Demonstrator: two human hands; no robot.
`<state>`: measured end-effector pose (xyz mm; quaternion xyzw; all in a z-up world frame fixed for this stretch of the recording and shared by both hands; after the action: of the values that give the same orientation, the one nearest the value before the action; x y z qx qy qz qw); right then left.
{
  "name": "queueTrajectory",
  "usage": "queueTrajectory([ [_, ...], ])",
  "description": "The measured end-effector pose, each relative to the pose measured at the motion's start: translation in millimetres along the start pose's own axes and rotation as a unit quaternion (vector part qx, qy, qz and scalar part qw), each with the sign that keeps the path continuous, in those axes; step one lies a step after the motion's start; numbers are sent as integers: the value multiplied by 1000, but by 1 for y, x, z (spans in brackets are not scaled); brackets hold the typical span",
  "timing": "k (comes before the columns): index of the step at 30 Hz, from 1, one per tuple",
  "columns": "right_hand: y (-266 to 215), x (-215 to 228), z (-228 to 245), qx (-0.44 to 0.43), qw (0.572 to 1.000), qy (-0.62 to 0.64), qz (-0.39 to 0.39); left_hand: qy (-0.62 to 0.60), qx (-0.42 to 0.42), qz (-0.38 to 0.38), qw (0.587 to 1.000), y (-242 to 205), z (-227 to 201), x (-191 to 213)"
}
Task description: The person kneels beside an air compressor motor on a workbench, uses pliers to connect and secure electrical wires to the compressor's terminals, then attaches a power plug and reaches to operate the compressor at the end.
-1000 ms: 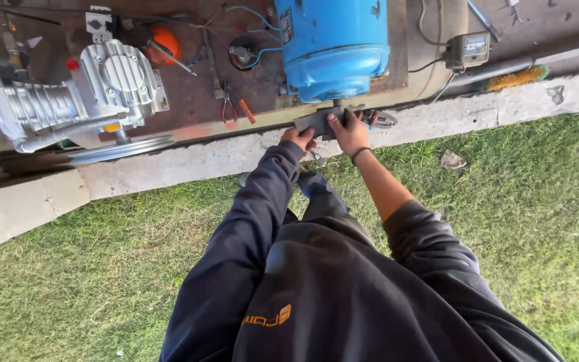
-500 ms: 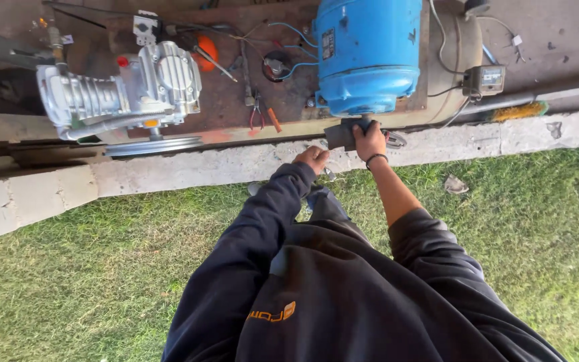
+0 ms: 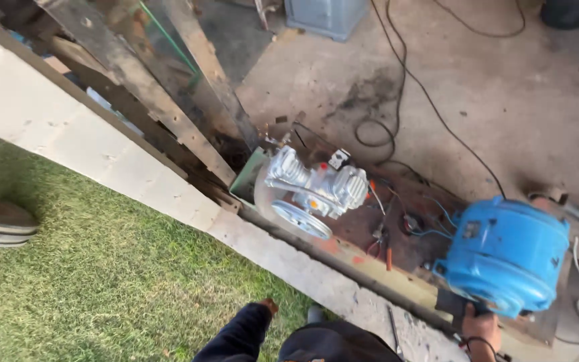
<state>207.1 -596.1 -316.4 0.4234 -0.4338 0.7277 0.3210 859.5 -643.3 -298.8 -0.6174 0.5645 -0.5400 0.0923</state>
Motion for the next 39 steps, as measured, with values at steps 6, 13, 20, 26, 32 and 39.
queueTrajectory([
  [6,10,-2,3,-23,1000,-10,1,-171,54,-71,981,30,-18,-18],
  [13,22,-24,-15,-52,998,-12,-28,-346,-39,-178,920,70,-41,8],
  [20,8,-34,-13,15,974,181,-135,-390,60,-269,879,46,6,25],
  [26,13,-27,11,95,962,175,-189,-411,138,-286,855,24,29,-16],
  [32,4,-31,-1,72,964,191,-170,-421,44,-199,884,23,13,-44],
  [39,10,-30,-7,70,966,167,-187,-333,4,-204,921,48,-5,-26],
])
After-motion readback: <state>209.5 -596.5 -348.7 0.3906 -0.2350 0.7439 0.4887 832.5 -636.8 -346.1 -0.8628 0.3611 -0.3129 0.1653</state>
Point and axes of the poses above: each hand's wrist, its own y-axis towards the middle knuckle, its own x-axis out of the back of the hand, z = x × y, the point moved 4 cm from there along y, towards the middle knuckle, and after that the axes turned 14 degrees about -x, right-handed, at the moved point
